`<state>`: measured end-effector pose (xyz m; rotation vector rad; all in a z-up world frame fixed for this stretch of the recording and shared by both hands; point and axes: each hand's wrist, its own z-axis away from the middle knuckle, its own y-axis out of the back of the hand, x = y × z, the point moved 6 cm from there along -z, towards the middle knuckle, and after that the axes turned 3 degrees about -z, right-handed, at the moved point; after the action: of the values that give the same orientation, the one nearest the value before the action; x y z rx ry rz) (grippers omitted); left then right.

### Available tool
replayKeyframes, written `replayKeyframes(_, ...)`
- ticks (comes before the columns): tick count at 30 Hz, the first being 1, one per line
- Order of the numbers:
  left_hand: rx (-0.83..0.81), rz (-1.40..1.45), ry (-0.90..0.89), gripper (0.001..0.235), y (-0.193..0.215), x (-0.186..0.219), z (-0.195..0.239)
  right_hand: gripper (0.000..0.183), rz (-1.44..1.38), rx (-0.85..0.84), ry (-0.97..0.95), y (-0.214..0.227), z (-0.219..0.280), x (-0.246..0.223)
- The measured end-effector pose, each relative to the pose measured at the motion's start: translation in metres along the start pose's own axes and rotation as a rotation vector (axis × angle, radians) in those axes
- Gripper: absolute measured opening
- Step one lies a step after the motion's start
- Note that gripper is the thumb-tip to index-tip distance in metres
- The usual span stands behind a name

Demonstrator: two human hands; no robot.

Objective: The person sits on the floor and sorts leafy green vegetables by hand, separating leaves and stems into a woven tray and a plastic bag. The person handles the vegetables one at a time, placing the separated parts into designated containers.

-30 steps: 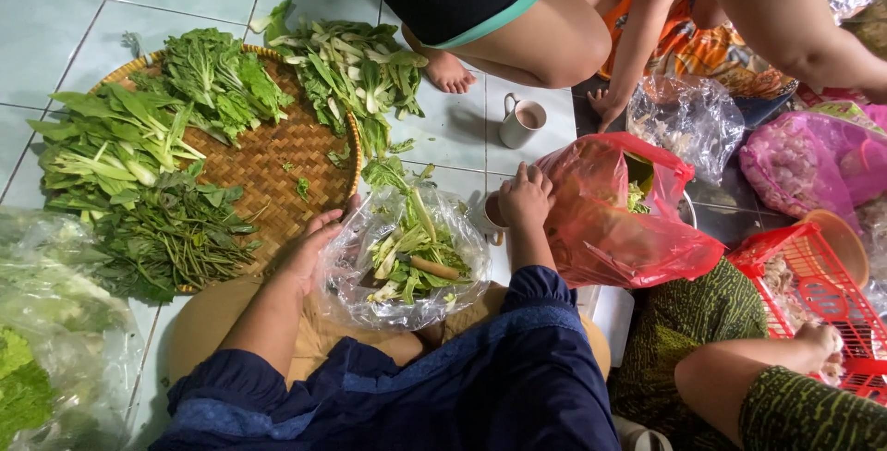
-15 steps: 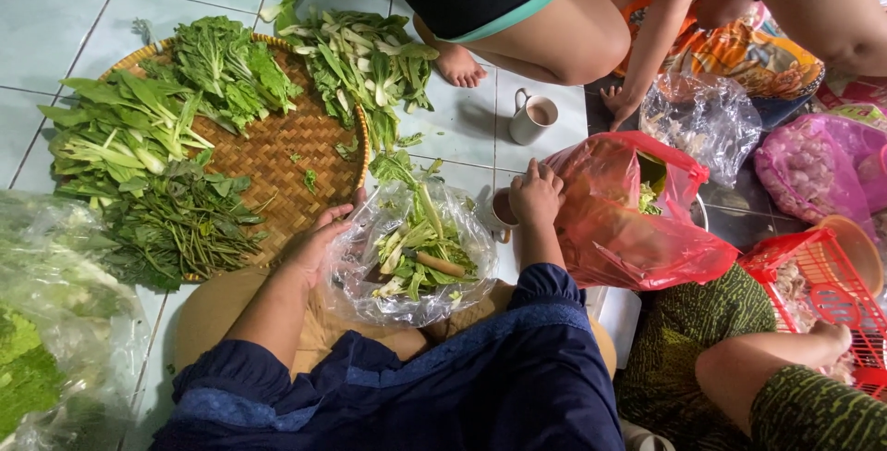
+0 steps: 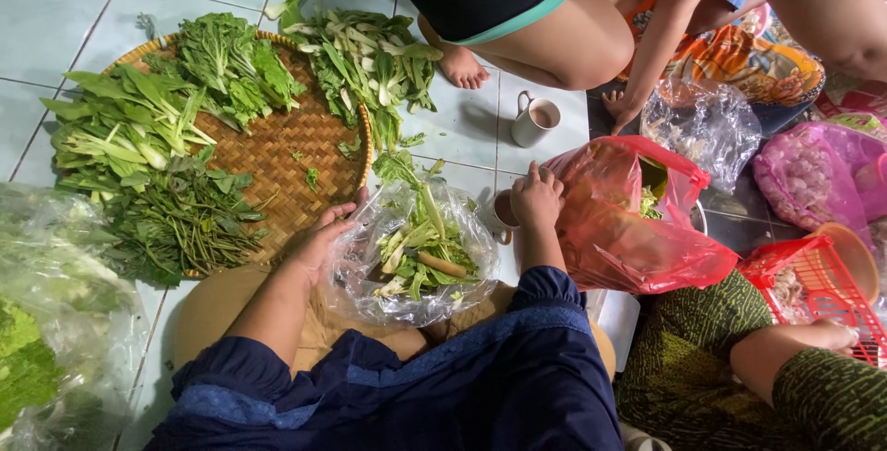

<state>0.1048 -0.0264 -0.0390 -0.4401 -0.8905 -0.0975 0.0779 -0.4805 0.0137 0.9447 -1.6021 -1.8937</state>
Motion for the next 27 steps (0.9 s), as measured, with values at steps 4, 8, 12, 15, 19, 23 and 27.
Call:
replayKeyframes(4,0.013,-0.003,0.001,0.063,0.004,-0.001,0.003,0.063,-0.008,-0.005,0.006,0.001,0.003,-0.001)
replayKeyframes(8,0.023,0.004,-0.023,0.064,0.007,-0.001,0.000,0.063,-0.001,0.001,0.011,0.008,0.006,-0.006)
replayKeyframes(12,0.051,0.022,-0.043,0.063,-0.001,0.012,0.020,0.064,0.022,-0.002,-0.044,0.030,0.010,-0.014)
replayKeyframes(15,0.051,0.033,-0.053,0.063,-0.002,0.012,0.018,0.065,0.013,0.040,-0.048,0.028,0.003,-0.007)
replayKeyframes(19,0.061,0.080,-0.100,0.061,-0.023,0.020,0.022,0.057,-0.028,0.151,0.048,0.051,0.024,-0.016)
replayKeyframes(23,0.055,0.108,-0.166,0.060,-0.026,0.021,0.023,0.029,-0.514,0.166,0.361,0.108,0.113,-0.068)
replayKeyframes(27,0.014,0.150,-0.178,0.062,-0.015,0.006,0.006,0.022,-0.250,-0.261,0.550,0.071,0.190,-0.103)
